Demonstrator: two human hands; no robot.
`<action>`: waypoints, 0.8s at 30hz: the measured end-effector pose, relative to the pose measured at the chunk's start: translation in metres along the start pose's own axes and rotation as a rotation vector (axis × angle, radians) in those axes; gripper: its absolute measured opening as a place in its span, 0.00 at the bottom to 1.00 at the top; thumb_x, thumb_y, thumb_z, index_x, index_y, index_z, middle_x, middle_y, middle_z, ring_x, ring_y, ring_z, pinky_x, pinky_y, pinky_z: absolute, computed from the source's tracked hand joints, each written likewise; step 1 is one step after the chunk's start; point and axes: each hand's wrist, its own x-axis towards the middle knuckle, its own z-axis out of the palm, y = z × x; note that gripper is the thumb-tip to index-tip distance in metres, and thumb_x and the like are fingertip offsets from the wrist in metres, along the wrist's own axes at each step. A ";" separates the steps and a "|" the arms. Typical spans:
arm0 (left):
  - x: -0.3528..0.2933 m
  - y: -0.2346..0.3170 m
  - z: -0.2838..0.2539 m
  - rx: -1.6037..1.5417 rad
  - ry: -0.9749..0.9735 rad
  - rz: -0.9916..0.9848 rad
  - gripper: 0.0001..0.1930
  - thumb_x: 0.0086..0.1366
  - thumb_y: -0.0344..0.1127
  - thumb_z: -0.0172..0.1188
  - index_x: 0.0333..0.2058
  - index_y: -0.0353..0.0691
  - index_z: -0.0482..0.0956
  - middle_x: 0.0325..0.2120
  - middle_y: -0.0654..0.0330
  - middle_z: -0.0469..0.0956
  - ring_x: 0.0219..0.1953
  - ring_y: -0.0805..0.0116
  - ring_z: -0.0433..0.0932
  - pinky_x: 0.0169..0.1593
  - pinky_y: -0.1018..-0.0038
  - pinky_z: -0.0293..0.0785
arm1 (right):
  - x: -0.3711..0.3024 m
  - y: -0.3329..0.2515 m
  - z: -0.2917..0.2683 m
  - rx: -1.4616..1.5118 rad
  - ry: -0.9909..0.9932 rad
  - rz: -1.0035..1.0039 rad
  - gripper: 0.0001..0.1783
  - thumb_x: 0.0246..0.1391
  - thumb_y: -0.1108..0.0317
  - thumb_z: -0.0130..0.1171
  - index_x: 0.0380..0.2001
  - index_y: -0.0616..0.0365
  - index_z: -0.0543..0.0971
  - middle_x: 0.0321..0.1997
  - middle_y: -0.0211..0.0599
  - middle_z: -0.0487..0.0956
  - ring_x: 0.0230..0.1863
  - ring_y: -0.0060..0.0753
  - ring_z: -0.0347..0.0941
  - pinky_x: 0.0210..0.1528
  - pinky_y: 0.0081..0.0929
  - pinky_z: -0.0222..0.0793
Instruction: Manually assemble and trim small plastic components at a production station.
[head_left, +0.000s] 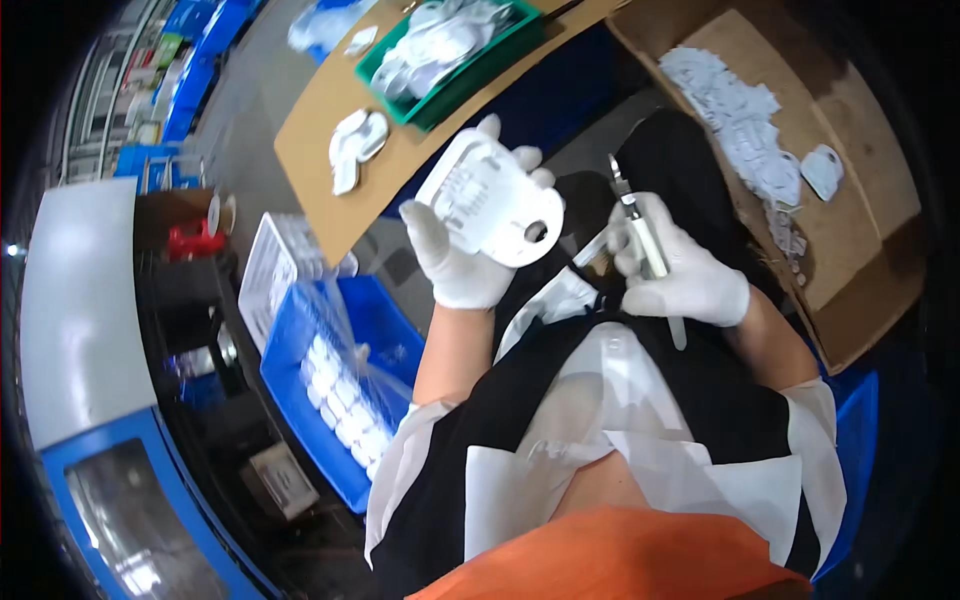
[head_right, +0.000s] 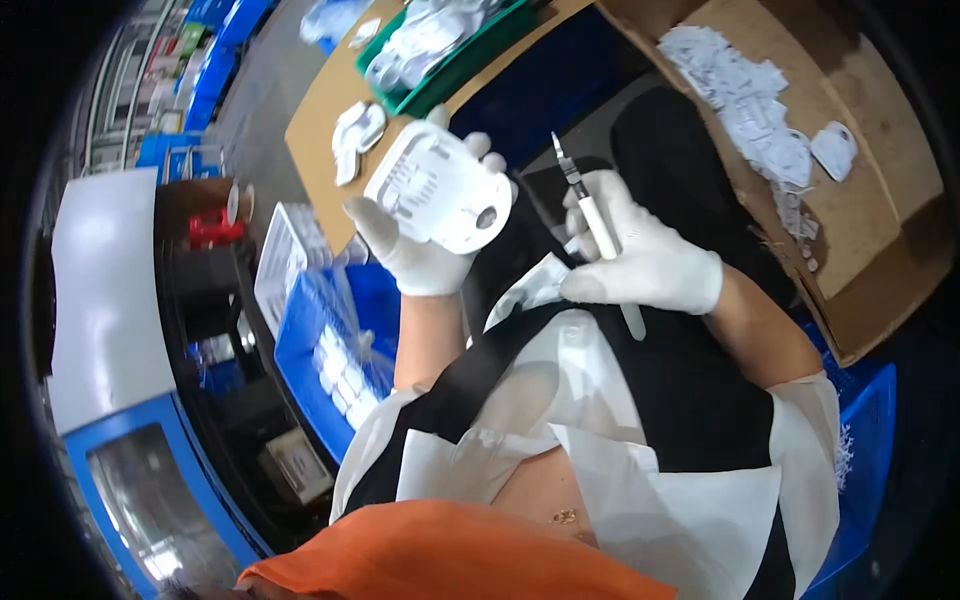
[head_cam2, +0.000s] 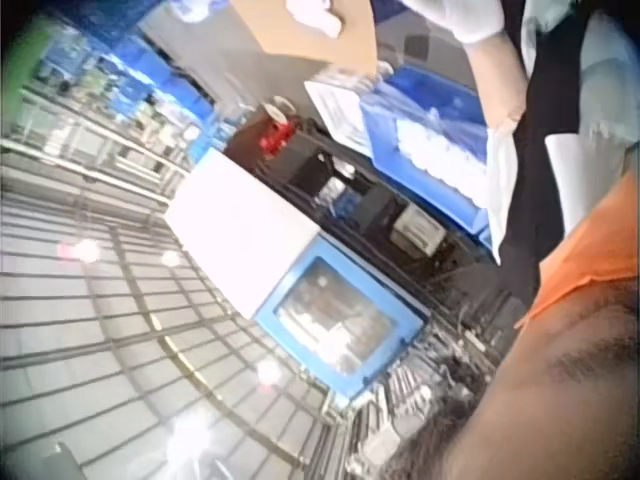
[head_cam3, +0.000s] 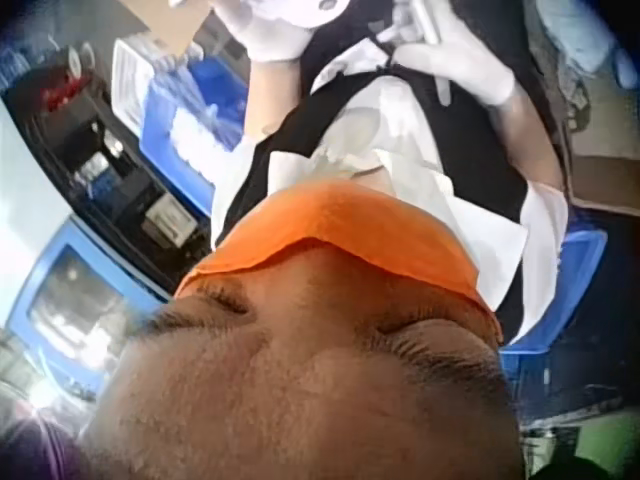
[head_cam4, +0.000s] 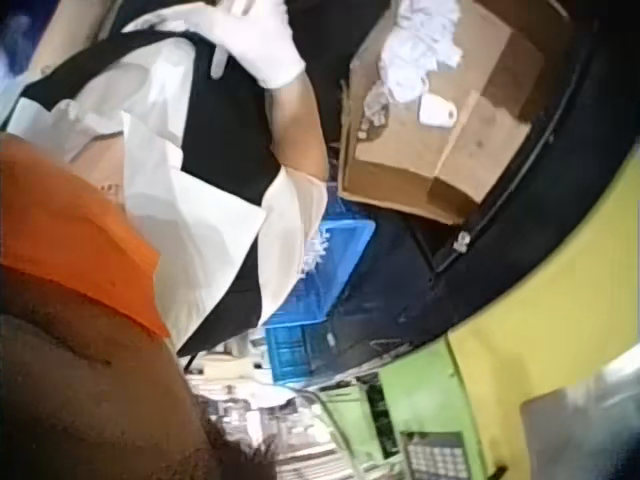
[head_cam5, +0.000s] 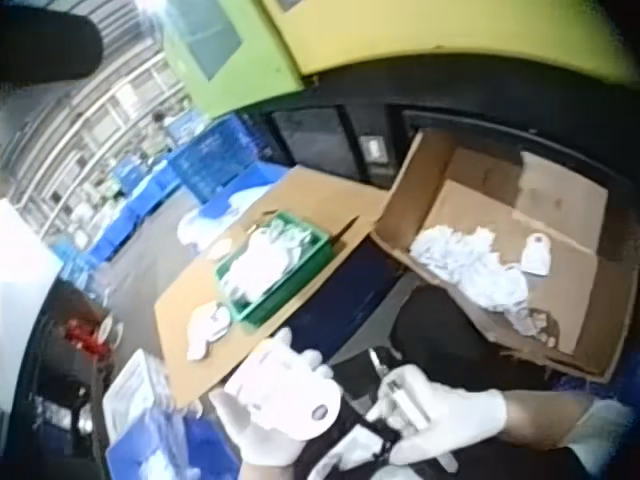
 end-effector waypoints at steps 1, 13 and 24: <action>-0.001 0.003 -0.002 0.032 0.018 0.039 0.54 0.48 0.70 0.62 0.62 0.33 0.57 0.49 0.42 0.72 0.48 0.49 0.76 0.53 0.60 0.74 | 0.002 -0.011 0.006 -0.169 0.038 0.037 0.31 0.37 0.72 0.62 0.47 0.57 0.63 0.39 0.31 0.65 0.35 0.20 0.63 0.38 0.23 0.65; -0.014 0.011 0.006 0.677 0.132 0.149 0.49 0.42 0.45 0.64 0.64 0.33 0.57 0.50 0.54 0.71 0.48 0.69 0.73 0.53 0.74 0.69 | 0.015 -0.028 0.010 -1.251 -0.009 -0.363 0.28 0.45 0.70 0.60 0.54 0.57 0.72 0.40 0.39 0.73 0.41 0.41 0.70 0.46 0.35 0.67; -0.015 0.008 0.010 0.840 0.150 0.096 0.47 0.34 0.33 0.53 0.62 0.35 0.63 0.49 0.56 0.71 0.48 0.67 0.72 0.56 0.74 0.66 | 0.025 -0.034 0.014 -1.470 -0.083 -0.272 0.24 0.47 0.70 0.58 0.51 0.55 0.73 0.33 0.36 0.75 0.37 0.40 0.73 0.41 0.34 0.70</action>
